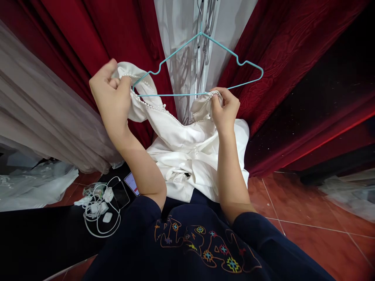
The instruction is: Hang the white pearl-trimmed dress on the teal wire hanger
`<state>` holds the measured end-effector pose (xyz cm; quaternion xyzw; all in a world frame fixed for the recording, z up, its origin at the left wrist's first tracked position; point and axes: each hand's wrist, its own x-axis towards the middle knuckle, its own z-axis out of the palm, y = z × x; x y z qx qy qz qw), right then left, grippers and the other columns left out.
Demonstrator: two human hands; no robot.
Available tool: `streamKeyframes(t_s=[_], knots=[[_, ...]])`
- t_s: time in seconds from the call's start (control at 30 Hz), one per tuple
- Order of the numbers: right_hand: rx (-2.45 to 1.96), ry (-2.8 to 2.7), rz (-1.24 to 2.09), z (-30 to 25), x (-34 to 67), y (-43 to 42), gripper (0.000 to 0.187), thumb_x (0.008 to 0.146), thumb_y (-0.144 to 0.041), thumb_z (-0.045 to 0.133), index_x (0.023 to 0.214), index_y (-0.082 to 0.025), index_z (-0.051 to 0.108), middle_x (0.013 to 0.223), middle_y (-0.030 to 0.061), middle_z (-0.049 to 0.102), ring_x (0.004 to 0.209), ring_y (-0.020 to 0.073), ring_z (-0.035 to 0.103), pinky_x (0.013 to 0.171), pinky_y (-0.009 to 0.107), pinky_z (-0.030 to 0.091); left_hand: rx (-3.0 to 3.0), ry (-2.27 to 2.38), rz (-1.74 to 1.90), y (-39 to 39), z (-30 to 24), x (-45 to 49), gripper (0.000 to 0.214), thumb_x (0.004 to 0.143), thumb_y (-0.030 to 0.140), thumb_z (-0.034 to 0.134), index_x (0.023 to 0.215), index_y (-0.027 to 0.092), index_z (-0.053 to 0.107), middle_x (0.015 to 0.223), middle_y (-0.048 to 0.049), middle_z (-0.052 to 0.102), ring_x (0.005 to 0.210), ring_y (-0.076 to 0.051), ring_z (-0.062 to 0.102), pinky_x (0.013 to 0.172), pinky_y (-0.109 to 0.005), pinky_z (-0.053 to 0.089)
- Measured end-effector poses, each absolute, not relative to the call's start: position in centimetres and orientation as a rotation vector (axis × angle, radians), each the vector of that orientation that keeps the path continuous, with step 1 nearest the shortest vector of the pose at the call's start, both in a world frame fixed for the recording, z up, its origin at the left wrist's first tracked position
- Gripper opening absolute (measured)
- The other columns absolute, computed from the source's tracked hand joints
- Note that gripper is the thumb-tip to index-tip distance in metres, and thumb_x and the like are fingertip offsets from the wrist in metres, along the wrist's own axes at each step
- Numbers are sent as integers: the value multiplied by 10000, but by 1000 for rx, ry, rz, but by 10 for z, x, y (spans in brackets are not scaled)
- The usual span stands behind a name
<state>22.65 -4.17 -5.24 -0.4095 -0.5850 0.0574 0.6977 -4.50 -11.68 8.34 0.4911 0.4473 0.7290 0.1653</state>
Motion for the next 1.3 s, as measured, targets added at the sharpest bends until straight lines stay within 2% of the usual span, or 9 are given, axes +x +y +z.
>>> streamKeyframes(t_s=[0.1, 0.33, 0.57, 0.63, 0.77, 0.87, 1.0, 1.17, 1.3], knots=[[-914, -1321, 123, -51, 226, -44, 244, 987, -392, 589, 1009, -223, 764, 986, 28, 767, 885, 176, 696, 857, 323, 563, 1709, 1356, 2059, -96, 88, -34, 402, 948, -6, 599, 1283, 166, 742, 722, 24, 598, 603, -121, 489, 603, -277, 352], [-908, -1334, 170, -56, 223, -37, 238, 994, -378, 576, 1019, -218, 751, 1007, 34, 764, 907, 172, 689, 898, 327, 558, 1771, 1380, 1999, -22, 99, -4, 394, 912, -138, 637, 1119, 186, 722, 680, 45, 430, 698, -130, 437, 787, -245, 426], [-927, -1311, 140, -58, 229, -33, 227, 1005, -387, 575, 994, -222, 730, 973, 19, 739, 878, 163, 665, 923, 326, 548, 1757, 1263, 1760, 2, 52, -11, 260, 956, -27, 699, 1040, 216, 733, 669, 54, 526, 765, -136, 486, 918, -267, 450], [-941, -1313, 141, -58, 230, -34, 229, 1013, -403, 574, 998, -229, 722, 975, 16, 735, 886, 165, 668, 936, 330, 553, 1730, 1157, 1805, 0, 42, -7, 162, 993, 64, 735, 1024, 222, 731, 754, 51, 625, 881, -133, 549, 1014, -264, 448], [-918, -1305, 149, -60, 227, -33, 221, 1012, -398, 567, 1004, -228, 708, 984, 21, 728, 889, 172, 673, 961, 355, 564, 1720, 822, 1909, -24, 25, 4, 82, 1020, 193, 747, 1070, 249, 779, 1165, 10, 738, 1198, -170, 634, 1167, -279, 438], [-897, -1301, 152, -61, 223, -32, 212, 1008, -378, 551, 1007, -227, 699, 989, 26, 726, 913, 180, 678, 970, 370, 571, 1488, 775, 1650, -49, 2, 14, 71, 1012, 218, 742, 1029, 209, 810, 1091, -65, 766, 1170, -223, 720, 1154, -328, 487], [-856, -1317, 134, -61, 221, -30, 198, 1009, -366, 538, 992, -229, 679, 986, 32, 718, 947, 185, 685, 967, 371, 578, 1167, 787, 1336, -60, -29, 38, 186, 1093, 277, 601, 1075, 151, 737, 1007, -109, 787, 1015, -231, 794, 1099, -406, 555], [-799, -1363, 157, -58, 226, -32, 168, 972, -302, 531, 1031, -232, 673, 1022, 37, 714, 971, 191, 688, 974, 389, 581, 898, 462, 1530, -41, -28, 77, 428, 1187, 284, 183, 1183, 135, 584, 1240, -87, 706, 1311, -198, 702, 1126, -415, 526], [-783, -1381, 204, -61, 222, -48, 344, 947, -298, 533, 1273, -267, 639, 1215, 54, 702, 1014, 202, 686, 952, 399, 585, 950, 504, 1595, -37, -20, 93, 478, 1185, 262, 136, 1107, 137, 590, 1104, -45, 659, 1360, -219, 666, 1113, -429, 543]])
